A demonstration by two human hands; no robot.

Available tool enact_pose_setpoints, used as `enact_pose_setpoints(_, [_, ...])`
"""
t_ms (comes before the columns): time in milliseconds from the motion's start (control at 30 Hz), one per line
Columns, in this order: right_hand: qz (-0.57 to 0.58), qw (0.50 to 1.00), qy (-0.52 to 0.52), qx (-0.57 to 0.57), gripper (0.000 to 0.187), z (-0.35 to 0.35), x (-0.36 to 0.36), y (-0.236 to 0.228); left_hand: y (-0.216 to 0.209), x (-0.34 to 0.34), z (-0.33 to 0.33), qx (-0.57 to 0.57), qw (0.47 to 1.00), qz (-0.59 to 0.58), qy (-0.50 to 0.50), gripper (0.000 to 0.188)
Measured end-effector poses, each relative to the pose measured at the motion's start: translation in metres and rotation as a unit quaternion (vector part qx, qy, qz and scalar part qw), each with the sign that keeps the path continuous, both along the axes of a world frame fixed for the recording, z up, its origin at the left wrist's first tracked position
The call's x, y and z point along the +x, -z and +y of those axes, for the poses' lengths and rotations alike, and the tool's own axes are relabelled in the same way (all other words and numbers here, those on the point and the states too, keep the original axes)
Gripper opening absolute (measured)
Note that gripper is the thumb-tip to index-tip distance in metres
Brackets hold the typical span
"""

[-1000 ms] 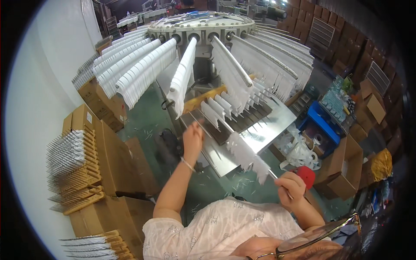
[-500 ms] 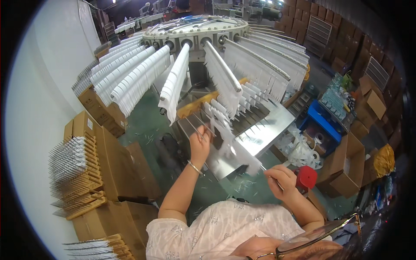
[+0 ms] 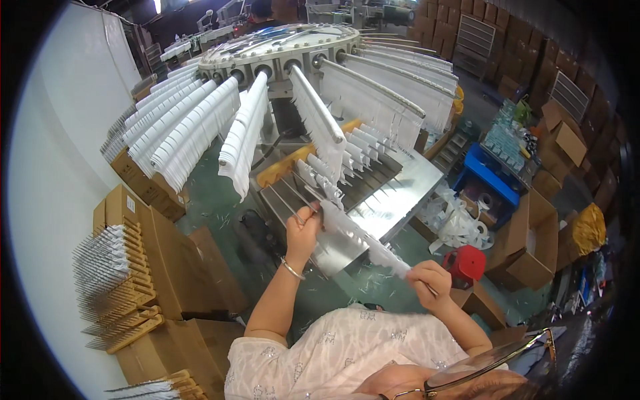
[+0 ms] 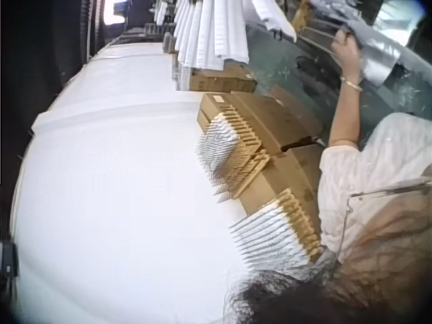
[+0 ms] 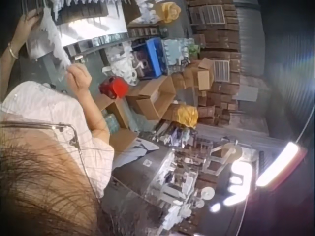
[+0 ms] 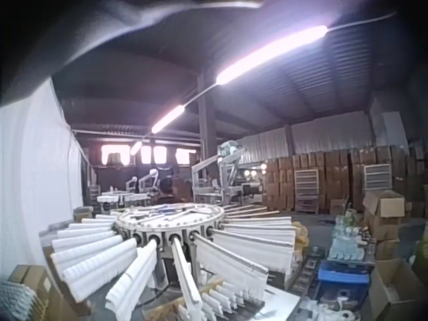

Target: Loading white pleated material components onto the arms of a rotating assembly machine for processing.

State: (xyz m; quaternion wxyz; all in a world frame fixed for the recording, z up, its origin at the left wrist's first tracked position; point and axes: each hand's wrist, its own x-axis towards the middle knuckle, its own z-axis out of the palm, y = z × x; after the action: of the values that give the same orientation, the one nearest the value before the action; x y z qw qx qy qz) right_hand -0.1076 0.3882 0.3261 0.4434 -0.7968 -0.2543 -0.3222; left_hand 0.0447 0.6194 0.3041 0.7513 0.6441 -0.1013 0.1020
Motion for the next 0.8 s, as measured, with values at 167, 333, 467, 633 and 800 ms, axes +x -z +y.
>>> enact_pose_setpoints(167, [0.009, 0.998, 0.009, 0.056, 0.020, -0.023, -0.036, 0.005, -0.022, -0.010, 0.002, 0.013, 0.961, 0.039, 0.272, 0.038])
enact_pose_setpoints(333, [0.014, 0.998, 0.020, 0.054, 0.020, -0.025, -0.034, -0.006, -0.008, -0.002, 0.003, 0.147, 0.982, -0.038, 0.114, 0.038])
enact_pose_setpoints(467, [0.040, 0.999, 0.029, 0.015, 0.017, -0.018, -0.019, -0.033, -0.004, 0.000, 0.000, 0.294, 0.945, -0.125, -0.077, 0.039])
enact_pose_setpoints(633, [0.082, 0.996, 0.029, 0.025, 0.014, -0.001, 0.004, -0.045, 0.003, 0.024, -0.006, 0.373, 0.881, -0.247, -0.153, 0.057])
enact_pose_setpoints(800, [0.138, 0.986, 0.012, 0.090, 0.014, 0.008, 0.003, -0.050, -0.001, 0.035, -0.008, 0.402, 0.867, -0.249, -0.158, 0.066])
